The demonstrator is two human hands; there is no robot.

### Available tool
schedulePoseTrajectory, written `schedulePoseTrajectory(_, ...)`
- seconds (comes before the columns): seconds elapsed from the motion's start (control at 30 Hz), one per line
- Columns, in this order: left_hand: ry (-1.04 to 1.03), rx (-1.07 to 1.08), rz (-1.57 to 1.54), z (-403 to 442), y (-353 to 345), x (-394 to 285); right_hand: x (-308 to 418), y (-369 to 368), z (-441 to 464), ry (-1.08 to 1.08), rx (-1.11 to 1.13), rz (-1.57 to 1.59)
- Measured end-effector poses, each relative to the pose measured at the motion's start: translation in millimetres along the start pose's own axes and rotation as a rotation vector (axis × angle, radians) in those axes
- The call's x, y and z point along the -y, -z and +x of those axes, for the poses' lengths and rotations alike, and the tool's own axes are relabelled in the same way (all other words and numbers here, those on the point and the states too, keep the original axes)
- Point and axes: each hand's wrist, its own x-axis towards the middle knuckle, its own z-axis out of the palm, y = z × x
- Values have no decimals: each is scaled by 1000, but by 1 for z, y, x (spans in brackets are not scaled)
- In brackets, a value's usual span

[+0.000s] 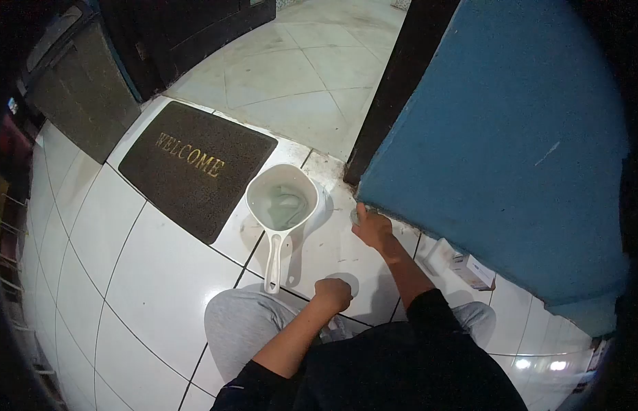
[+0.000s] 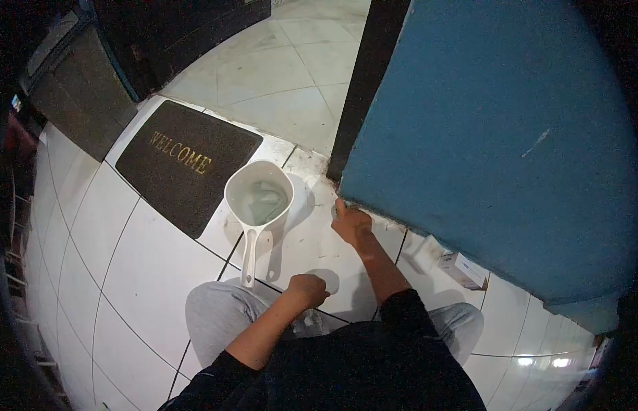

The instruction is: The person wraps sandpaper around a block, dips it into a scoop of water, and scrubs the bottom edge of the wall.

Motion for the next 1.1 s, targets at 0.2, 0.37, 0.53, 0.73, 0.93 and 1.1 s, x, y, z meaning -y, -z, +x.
schedulePoseTrajectory(0.2,-3,-24,2,0,-3,3,5,14,0,-51,11,-9)
schedulePoseTrajectory(0.37,-30,-33,-12,2,-4,0,6,8,-3,61,4,-31)
schedulePoseTrajectory(0.53,-2,-27,-30,3,-5,3,13,16,1,-71,3,-75)
schedulePoseTrajectory(0.73,-43,-51,-16,1,-7,-3,5,19,5,-24,79,-55)
schedulePoseTrajectory(0.93,-54,-69,-16,4,-9,-7,7,6,4,-153,50,-108)
schedulePoseTrajectory(1.1,-54,-13,3,0,-7,-4,4,22,1,-168,103,-23)
